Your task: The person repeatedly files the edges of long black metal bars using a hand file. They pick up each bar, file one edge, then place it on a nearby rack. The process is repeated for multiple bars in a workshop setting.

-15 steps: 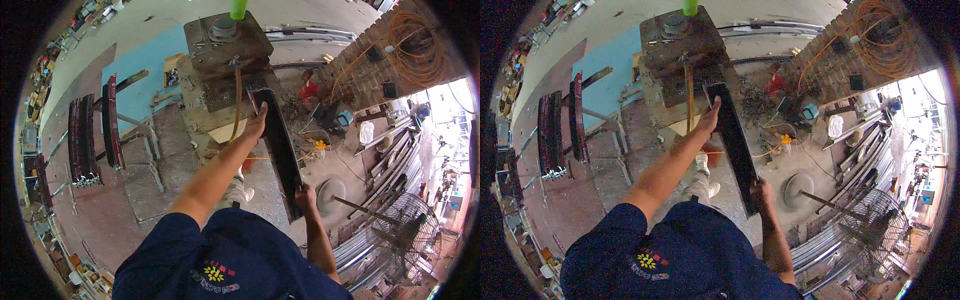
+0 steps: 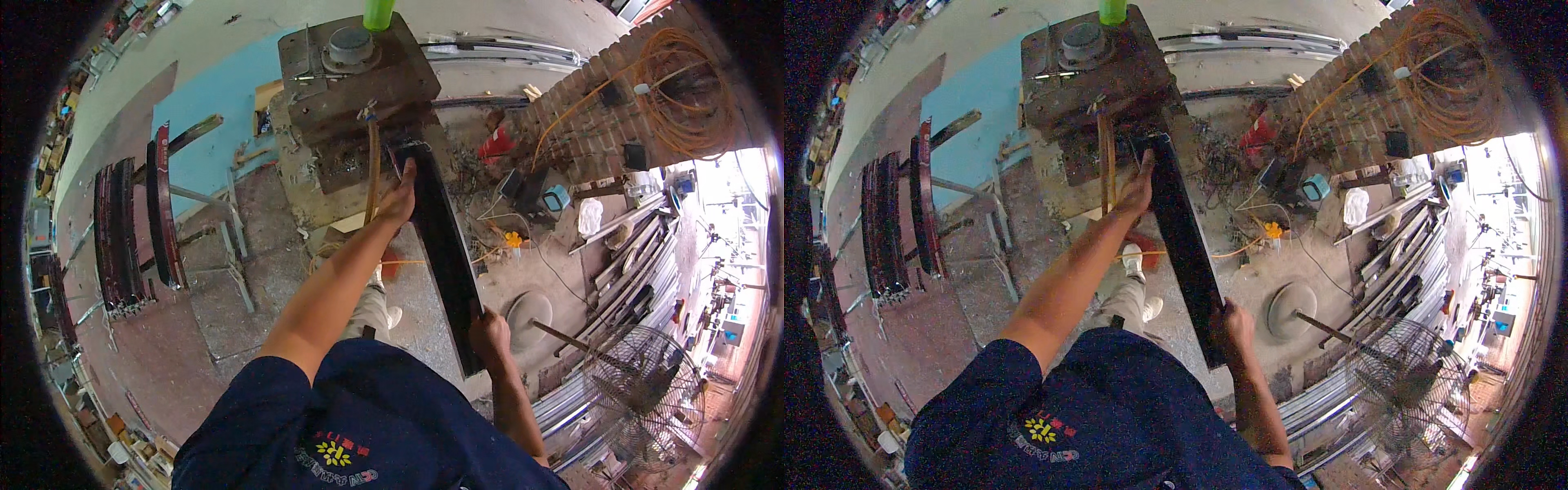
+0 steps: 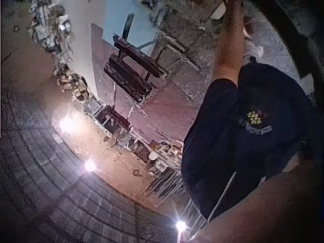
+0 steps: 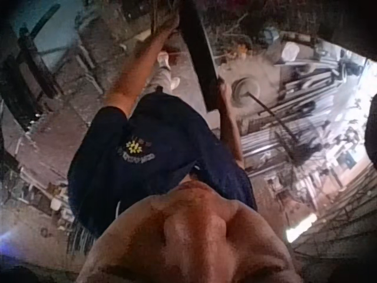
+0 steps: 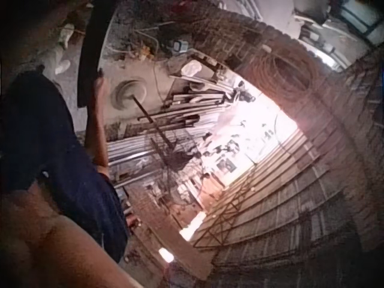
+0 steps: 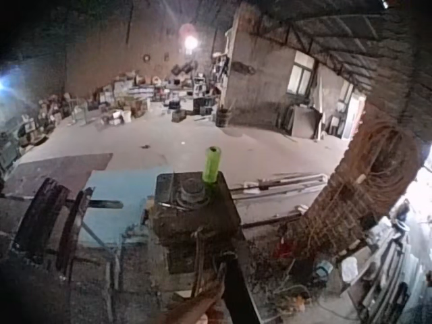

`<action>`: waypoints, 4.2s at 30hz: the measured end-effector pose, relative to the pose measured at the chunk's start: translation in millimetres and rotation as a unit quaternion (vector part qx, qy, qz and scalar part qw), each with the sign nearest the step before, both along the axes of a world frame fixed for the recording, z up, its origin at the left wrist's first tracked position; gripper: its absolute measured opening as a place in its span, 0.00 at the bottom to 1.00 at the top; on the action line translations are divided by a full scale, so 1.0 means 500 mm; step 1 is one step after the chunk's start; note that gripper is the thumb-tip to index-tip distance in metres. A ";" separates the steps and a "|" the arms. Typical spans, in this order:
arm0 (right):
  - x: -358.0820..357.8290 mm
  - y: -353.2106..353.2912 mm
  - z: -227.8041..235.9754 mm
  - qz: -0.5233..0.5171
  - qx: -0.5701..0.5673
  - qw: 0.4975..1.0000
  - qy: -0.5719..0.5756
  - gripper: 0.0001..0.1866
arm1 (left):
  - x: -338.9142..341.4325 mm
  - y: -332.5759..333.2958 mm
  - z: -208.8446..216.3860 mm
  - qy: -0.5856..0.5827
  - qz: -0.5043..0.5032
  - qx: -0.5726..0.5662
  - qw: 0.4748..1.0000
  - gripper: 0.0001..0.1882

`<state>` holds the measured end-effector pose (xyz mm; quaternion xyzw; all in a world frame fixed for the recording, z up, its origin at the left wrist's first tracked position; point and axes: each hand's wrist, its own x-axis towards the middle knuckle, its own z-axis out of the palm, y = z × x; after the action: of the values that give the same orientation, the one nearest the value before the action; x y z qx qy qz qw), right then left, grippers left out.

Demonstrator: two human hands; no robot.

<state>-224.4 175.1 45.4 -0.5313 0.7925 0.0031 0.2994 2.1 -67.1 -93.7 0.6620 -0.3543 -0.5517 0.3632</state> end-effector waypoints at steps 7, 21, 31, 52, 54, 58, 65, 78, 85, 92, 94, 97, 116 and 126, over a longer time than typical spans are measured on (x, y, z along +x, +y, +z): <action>0.023 -0.003 0.036 -0.004 0.025 1.000 -0.008 0.25 | 0.017 0.032 0.019 0.009 -0.003 -0.037 0.999 0.53; 0.020 -0.021 0.049 0.013 0.022 0.998 -0.051 0.17 | 0.032 0.041 0.102 -0.070 -0.026 0.034 0.997 0.48; 0.002 -0.004 0.028 0.017 0.020 1.000 0.001 0.16 | 0.033 0.043 0.131 -0.083 -0.073 0.069 0.992 0.49; -0.006 0.013 -0.037 0.024 -0.006 0.999 -0.036 0.18 | 0.028 0.048 -0.037 -0.123 -0.050 -0.065 0.989 0.48; -0.007 0.016 -0.088 0.010 -0.021 0.997 -0.076 0.16 | 0.022 0.044 0.010 -0.110 -0.040 -0.037 0.992 0.47; 0.018 -0.008 -0.263 -0.026 -0.056 0.995 -0.078 0.24 | 0.021 0.060 0.178 -0.082 -0.031 -0.003 0.996 0.46; -0.083 0.061 -0.515 -0.089 -0.124 0.939 -0.309 0.23 | -0.029 0.116 0.126 -0.023 -0.059 -0.063 0.996 0.47; -0.246 0.336 -0.088 0.009 -0.172 0.984 -0.049 0.12 | 0.056 0.624 0.422 -0.057 -0.409 -0.446 0.794 0.14; 0.041 0.070 0.040 0.378 -0.169 0.909 0.051 0.16 | 0.205 0.619 0.383 -0.409 -0.474 -0.231 0.744 0.17; 0.289 0.051 0.272 0.437 -0.441 0.762 -0.186 0.18 | 0.481 0.712 0.434 -0.420 -0.231 -0.177 0.860 0.12; 0.279 0.075 0.211 0.384 -0.414 0.808 -0.169 0.16 | 0.564 0.735 0.457 -0.417 -0.131 -0.145 0.887 0.11; 0.264 0.098 0.079 0.319 -0.352 0.867 -0.152 0.15 | 0.714 0.750 0.380 -0.469 0.065 -0.147 0.868 0.10; 0.358 0.187 -0.183 0.145 0.019 0.981 -0.125 0.23 | 1.271 0.303 0.219 -0.376 0.319 0.103 0.864 0.14; 0.354 0.262 -0.253 -0.040 0.156 0.952 -0.262 0.21 | 1.284 0.308 0.210 -0.313 0.273 0.108 0.903 0.17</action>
<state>-47.4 305.8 -81.1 -0.4285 0.6961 -0.0250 0.5755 644.1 87.0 11.3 0.9066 -0.1931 -0.2302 0.2962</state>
